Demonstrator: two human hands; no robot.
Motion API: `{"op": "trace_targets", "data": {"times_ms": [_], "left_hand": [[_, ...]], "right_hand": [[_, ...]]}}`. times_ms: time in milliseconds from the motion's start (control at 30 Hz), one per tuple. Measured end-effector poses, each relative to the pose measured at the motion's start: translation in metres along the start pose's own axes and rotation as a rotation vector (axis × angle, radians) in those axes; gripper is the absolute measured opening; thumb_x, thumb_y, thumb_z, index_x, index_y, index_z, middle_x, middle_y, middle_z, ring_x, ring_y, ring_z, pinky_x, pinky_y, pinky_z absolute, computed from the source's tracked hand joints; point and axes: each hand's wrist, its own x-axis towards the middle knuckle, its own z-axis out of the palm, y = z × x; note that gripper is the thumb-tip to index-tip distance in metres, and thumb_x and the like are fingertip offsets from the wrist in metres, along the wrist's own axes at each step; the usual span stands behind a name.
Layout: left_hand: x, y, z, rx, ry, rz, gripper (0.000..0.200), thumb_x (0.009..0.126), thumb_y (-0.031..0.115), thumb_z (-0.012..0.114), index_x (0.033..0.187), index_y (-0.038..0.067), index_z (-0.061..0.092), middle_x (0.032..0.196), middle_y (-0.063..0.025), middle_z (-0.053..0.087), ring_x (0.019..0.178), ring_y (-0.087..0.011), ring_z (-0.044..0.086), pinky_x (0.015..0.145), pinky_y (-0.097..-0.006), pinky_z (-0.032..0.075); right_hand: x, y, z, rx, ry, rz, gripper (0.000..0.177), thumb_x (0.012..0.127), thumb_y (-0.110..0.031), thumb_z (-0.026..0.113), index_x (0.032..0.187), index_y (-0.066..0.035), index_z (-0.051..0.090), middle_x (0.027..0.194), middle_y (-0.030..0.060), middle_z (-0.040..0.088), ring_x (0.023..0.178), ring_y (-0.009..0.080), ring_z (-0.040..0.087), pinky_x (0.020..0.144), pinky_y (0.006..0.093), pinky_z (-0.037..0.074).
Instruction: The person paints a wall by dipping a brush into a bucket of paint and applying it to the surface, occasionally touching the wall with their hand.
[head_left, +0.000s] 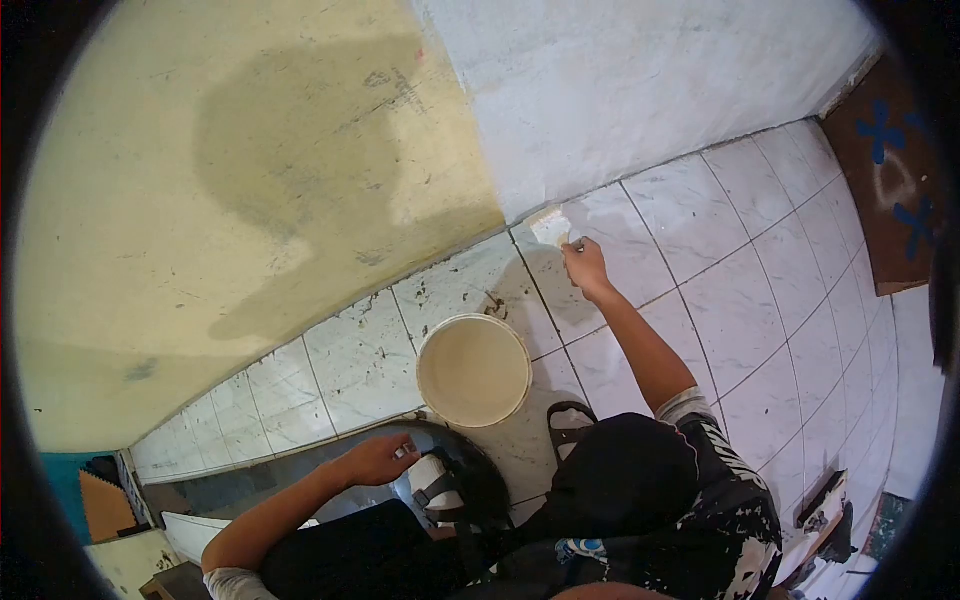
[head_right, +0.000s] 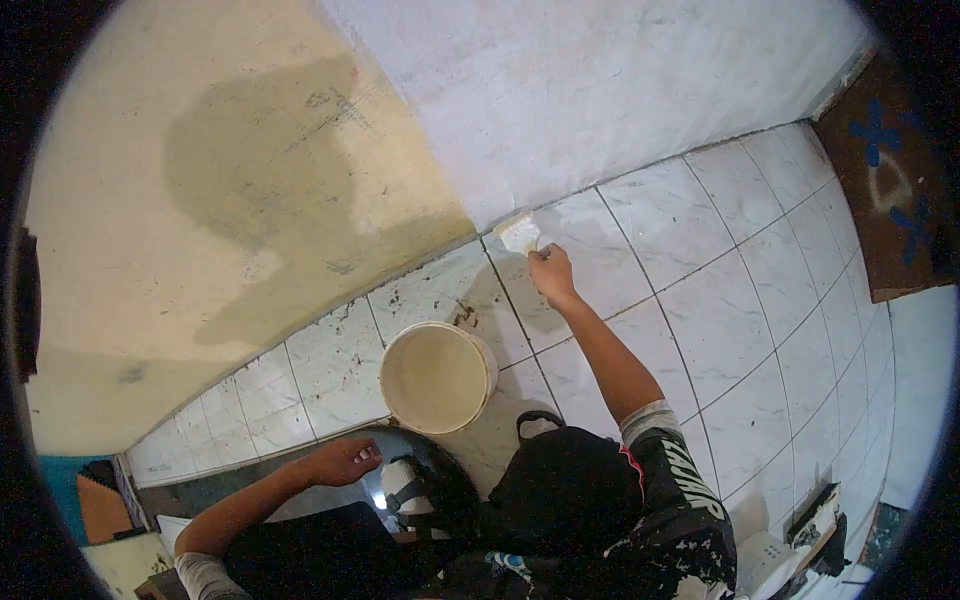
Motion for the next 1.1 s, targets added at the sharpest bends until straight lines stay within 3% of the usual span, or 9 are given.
{"op": "trace_targets", "data": {"times_ms": [67, 133, 267, 333, 467, 700, 767, 867, 1100], "left_hand": [[0.001, -0.003, 0.002, 0.024, -0.009, -0.003, 0.043, 0.102, 0.043, 0.052, 0.112, 0.003, 0.063, 0.105, -0.0249, 0.069, 0.101, -0.0410, 0.067, 0.088, -0.0480, 0.052], [0.000, 0.001, -0.001, 0.014, -0.017, -0.010, 0.043, 0.102, 0.043, 0.052, 0.113, 0.003, 0.063, 0.105, -0.0250, 0.069, 0.101, -0.0409, 0.067, 0.088, -0.0480, 0.052], [0.002, 0.005, -0.003, 0.015, -0.032, -0.037, 0.044, 0.102, 0.043, 0.052, 0.114, 0.002, 0.063, 0.106, -0.0250, 0.069, 0.102, -0.0408, 0.067, 0.089, -0.0479, 0.052], [0.005, 0.000, -0.001, 0.007, -0.037, -0.025, 0.044, 0.102, 0.043, 0.052, 0.114, 0.003, 0.063, 0.106, -0.0248, 0.069, 0.101, -0.0406, 0.067, 0.088, -0.0478, 0.052], [0.006, 0.011, -0.008, -0.002, -0.052, -0.080, 0.045, 0.102, 0.044, 0.053, 0.114, 0.003, 0.063, 0.105, -0.0238, 0.070, 0.100, -0.0398, 0.067, 0.087, -0.0473, 0.053], [0.009, 0.000, -0.004, 0.026, -0.063, -0.061, 0.042, 0.103, 0.041, 0.053, 0.117, 0.002, 0.062, 0.104, -0.0200, 0.070, 0.096, -0.0329, 0.068, 0.086, -0.0437, 0.054], [0.007, -0.001, -0.004, 0.005, -0.043, -0.063, 0.042, 0.103, 0.041, 0.053, 0.116, 0.002, 0.062, 0.103, -0.0193, 0.070, 0.096, -0.0330, 0.068, 0.085, -0.0442, 0.054], [0.002, 0.007, -0.006, -0.018, -0.035, -0.089, 0.044, 0.101, 0.043, 0.054, 0.114, 0.001, 0.063, 0.104, -0.0228, 0.071, 0.098, -0.0394, 0.069, 0.086, -0.0461, 0.054], [0.005, -0.001, -0.002, -0.033, -0.048, -0.104, 0.044, 0.102, 0.042, 0.054, 0.114, 0.001, 0.063, 0.103, -0.0223, 0.072, 0.098, -0.0387, 0.069, 0.086, -0.0455, 0.054]], "right_hand": [[0.014, -0.002, 0.000, -0.031, 0.006, -0.022, 0.020, 0.097, -0.020, 0.062, 0.090, -0.002, 0.056, 0.064, 0.0039, 0.055, 0.047, 0.0102, 0.047, 0.038, 0.0289, 0.034], [0.018, -0.027, 0.000, -0.053, 0.070, -0.208, 0.024, 0.093, -0.019, 0.064, 0.087, 0.004, 0.061, 0.072, 0.0133, 0.065, 0.064, 0.0195, 0.061, 0.059, 0.0345, 0.048], [-0.029, -0.127, -0.024, 0.053, 0.016, -0.172, 0.022, 0.094, -0.019, 0.066, 0.088, 0.002, 0.060, 0.070, 0.0078, 0.062, 0.062, 0.0151, 0.057, 0.056, 0.0329, 0.045], [-0.045, -0.153, -0.037, 0.180, -0.011, -0.359, 0.019, 0.099, -0.020, 0.062, 0.090, -0.005, 0.056, 0.067, -0.0001, 0.053, 0.048, 0.0052, 0.040, 0.040, 0.0241, 0.029], [-0.073, -0.193, -0.056, 0.342, -0.042, -0.455, 0.015, 0.101, -0.016, 0.059, 0.090, -0.009, 0.053, 0.067, -0.0023, 0.049, 0.050, 0.0023, 0.036, 0.041, 0.0212, 0.024], [0.008, -0.054, -0.017, 0.258, -0.014, -0.424, 0.016, 0.100, -0.019, 0.060, 0.093, -0.006, 0.054, 0.067, -0.0008, 0.052, 0.048, 0.0046, 0.039, 0.040, 0.0237, 0.029], [0.002, -0.028, -0.020, 0.129, -0.026, -0.167, 0.020, 0.096, -0.018, 0.064, 0.092, 0.001, 0.059, 0.071, 0.0057, 0.061, 0.060, 0.0121, 0.055, 0.055, 0.0287, 0.045], [0.021, 0.018, -0.020, 0.002, 0.031, -0.053, 0.021, 0.097, -0.023, 0.062, 0.096, -0.002, 0.057, 0.066, 0.0033, 0.056, 0.047, 0.0097, 0.045, 0.038, 0.0290, 0.033], [0.035, 0.022, -0.021, -0.047, 0.030, 0.077, 0.023, 0.096, -0.023, 0.063, 0.095, -0.001, 0.058, 0.067, 0.0063, 0.057, 0.047, 0.0122, 0.048, 0.037, 0.0309, 0.034]]}}
